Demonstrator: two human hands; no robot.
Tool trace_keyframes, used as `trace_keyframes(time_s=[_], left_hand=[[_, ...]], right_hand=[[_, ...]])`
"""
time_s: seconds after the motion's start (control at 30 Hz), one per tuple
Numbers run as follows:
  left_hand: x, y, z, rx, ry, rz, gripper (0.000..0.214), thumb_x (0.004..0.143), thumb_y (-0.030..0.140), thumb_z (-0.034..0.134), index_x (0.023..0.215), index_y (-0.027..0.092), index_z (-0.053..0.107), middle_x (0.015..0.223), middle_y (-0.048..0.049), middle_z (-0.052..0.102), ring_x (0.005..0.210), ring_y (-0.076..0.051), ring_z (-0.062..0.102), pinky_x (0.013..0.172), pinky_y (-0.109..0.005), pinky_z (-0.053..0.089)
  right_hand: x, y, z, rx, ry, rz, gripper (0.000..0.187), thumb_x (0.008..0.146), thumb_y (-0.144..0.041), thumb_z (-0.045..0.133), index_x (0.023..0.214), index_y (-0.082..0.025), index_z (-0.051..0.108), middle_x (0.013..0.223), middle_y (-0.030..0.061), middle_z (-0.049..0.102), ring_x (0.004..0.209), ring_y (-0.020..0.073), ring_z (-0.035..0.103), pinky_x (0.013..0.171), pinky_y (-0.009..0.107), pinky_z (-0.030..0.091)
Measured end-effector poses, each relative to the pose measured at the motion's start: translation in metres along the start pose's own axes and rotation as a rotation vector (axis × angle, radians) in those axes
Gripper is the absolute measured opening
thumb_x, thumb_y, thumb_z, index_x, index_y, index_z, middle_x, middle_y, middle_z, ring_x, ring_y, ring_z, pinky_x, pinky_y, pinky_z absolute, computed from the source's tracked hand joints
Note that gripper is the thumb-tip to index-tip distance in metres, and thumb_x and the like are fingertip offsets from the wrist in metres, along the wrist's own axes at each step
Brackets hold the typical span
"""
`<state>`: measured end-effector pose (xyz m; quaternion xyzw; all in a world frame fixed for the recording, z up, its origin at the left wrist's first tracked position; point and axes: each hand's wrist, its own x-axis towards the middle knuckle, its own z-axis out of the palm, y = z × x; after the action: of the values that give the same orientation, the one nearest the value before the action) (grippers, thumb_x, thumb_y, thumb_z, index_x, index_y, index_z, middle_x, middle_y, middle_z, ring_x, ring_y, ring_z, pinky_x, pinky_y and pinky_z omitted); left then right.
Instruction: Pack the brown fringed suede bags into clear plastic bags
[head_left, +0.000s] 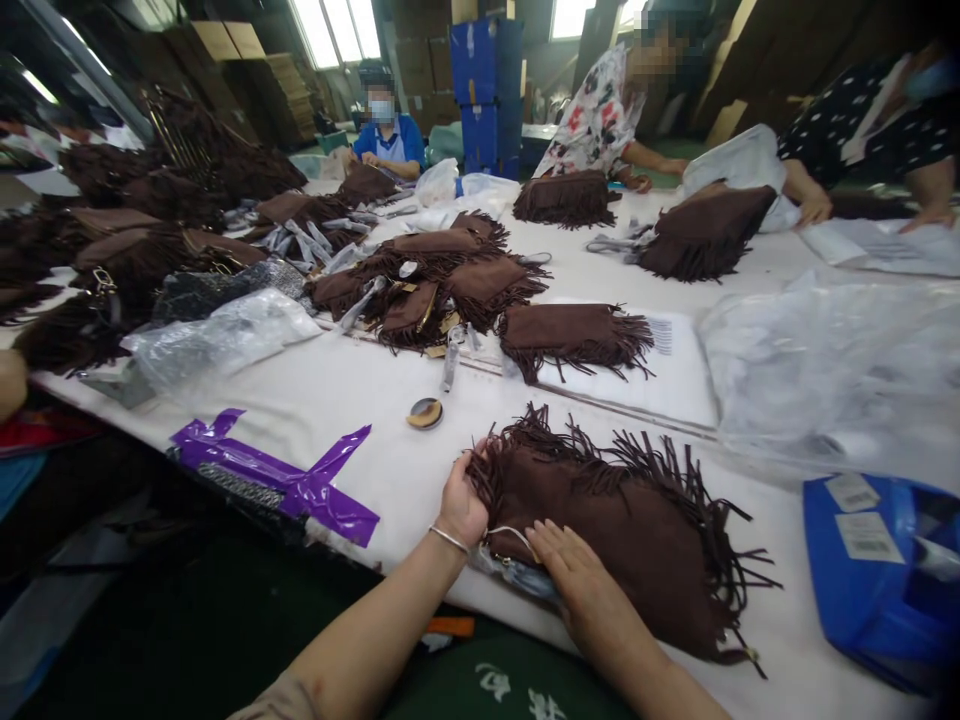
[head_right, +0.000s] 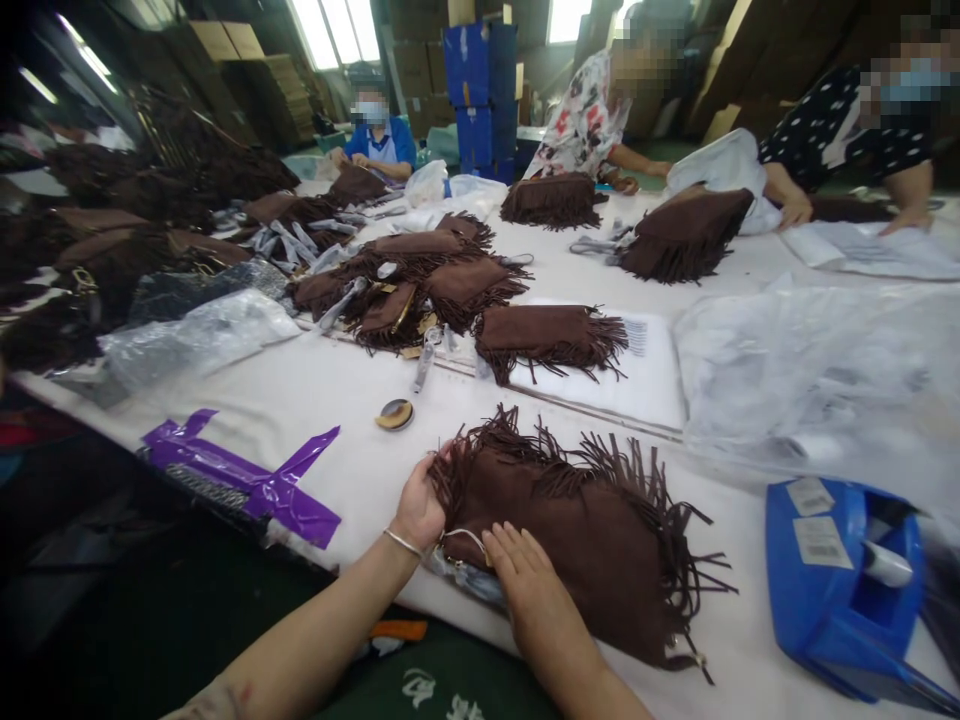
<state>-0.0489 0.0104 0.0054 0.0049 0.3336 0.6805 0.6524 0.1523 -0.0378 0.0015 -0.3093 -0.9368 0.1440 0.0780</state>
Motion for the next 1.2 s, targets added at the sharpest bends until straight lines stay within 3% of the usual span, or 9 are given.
trace_keyframes(time_s=[0.23, 0.4, 0.6, 0.7, 0.8, 0.93, 1.03, 1.13, 1.2], left_hand=[[-0.038, -0.031, 0.032, 1.168, -0.569, 0.123, 0.058, 0.080, 0.038, 0.063, 0.132, 0.019, 0.046, 0.143, -0.0071, 0.038, 0.138, -0.024, 0.023, 0.117, -0.043, 0.005], [-0.056, -0.036, 0.046, 1.602, -0.863, 0.156, 0.046, 0.096, 0.035, 0.030, 0.140, 0.022, 0.032, 0.145, -0.0042, 0.036, 0.135, -0.015, 0.030, 0.115, -0.035, 0.023], [-0.053, -0.060, 0.054, 2.025, -1.199, 0.360, 0.063, 0.084, 0.024, 0.053, 0.141, 0.022, 0.026, 0.151, -0.0058, 0.020, 0.141, -0.021, 0.010, 0.116, -0.045, 0.014], [-0.053, -0.090, 0.067, 2.143, -1.321, 0.395, 0.082, 0.071, 0.010, 0.058, 0.143, 0.021, 0.020, 0.153, -0.0055, 0.014, 0.141, -0.023, 0.004, 0.116, -0.047, 0.012], [-0.052, -0.113, 0.078, 2.190, -1.334, 0.417, 0.088, 0.064, 0.003, 0.056, 0.143, 0.015, 0.020, 0.152, -0.0104, 0.012, 0.141, -0.025, 0.005, 0.116, -0.047, 0.013], [-0.049, -0.114, 0.083, 2.018, -1.351, 0.407, 0.074, 0.072, 0.004, 0.048, 0.141, 0.017, 0.027, 0.150, -0.0101, 0.023, 0.139, -0.022, 0.018, 0.115, -0.044, 0.021], [-0.050, -0.102, 0.083, 1.847, -1.358, 0.382, 0.061, 0.083, 0.005, 0.038, 0.140, 0.025, 0.032, 0.147, -0.0049, 0.032, 0.136, -0.018, 0.028, 0.114, -0.041, 0.026], [-0.055, -0.092, 0.083, 1.809, -1.377, 0.364, 0.061, 0.083, 0.004, 0.036, 0.140, 0.027, 0.032, 0.145, -0.0035, 0.035, 0.135, -0.018, 0.030, 0.113, -0.042, 0.027], [-0.059, -0.088, 0.082, 1.831, -1.396, 0.370, 0.063, 0.082, 0.002, 0.036, 0.140, 0.025, 0.031, 0.145, -0.0037, 0.035, 0.135, -0.018, 0.030, 0.113, -0.042, 0.027]], right_hand=[[-0.012, -0.001, 0.005, 0.070, -0.038, -0.010, 0.069, 0.069, -0.009, 0.055, 0.136, -0.010, 0.040, 0.138, 0.0146, 0.043, 0.131, 0.0327, 0.031, 0.107, 0.052, 0.031], [-0.050, 0.024, -0.008, 0.090, 0.044, 0.034, 0.064, 0.084, -0.031, 0.058, 0.141, -0.023, 0.031, 0.142, 0.0082, 0.039, 0.131, 0.0269, 0.033, 0.107, 0.046, 0.033], [-0.130, 0.048, -0.032, 0.338, 0.459, 0.630, 0.043, 0.093, -0.034, 0.041, 0.135, -0.027, 0.041, 0.143, 0.0036, 0.038, 0.134, 0.0231, 0.027, 0.110, 0.047, 0.025], [-0.163, 0.041, -0.031, 0.755, 0.660, 0.987, 0.039, 0.093, -0.044, 0.038, 0.123, -0.024, 0.052, 0.129, 0.0068, 0.053, 0.121, 0.0226, 0.046, 0.108, 0.044, 0.031], [-0.181, 0.031, -0.024, 1.308, 0.630, 1.130, 0.050, 0.091, -0.056, 0.035, 0.113, -0.016, 0.058, 0.111, 0.0126, 0.064, 0.103, 0.0253, 0.060, 0.100, 0.045, 0.041], [-0.175, 0.028, -0.020, 1.979, 0.467, 0.930, 0.069, 0.089, -0.066, 0.026, 0.117, -0.011, 0.058, 0.114, 0.0177, 0.062, 0.107, 0.0287, 0.058, 0.101, 0.050, 0.038], [-0.148, 0.038, -0.023, 2.214, 0.610, 0.634, 0.058, 0.090, -0.059, 0.034, 0.121, -0.015, 0.056, 0.125, 0.0130, 0.057, 0.117, 0.0257, 0.051, 0.106, 0.048, 0.032], [-0.115, 0.057, -0.027, 2.234, 0.779, 0.666, 0.031, 0.086, -0.033, 0.053, 0.111, -0.016, 0.062, 0.116, 0.0074, 0.064, 0.114, 0.0224, 0.054, 0.104, 0.043, 0.037], [-0.098, 0.072, -0.029, 2.238, 0.725, 0.753, 0.027, 0.081, -0.025, 0.057, 0.103, -0.013, 0.064, 0.106, 0.0091, 0.068, 0.108, 0.0234, 0.059, 0.098, 0.041, 0.043]])
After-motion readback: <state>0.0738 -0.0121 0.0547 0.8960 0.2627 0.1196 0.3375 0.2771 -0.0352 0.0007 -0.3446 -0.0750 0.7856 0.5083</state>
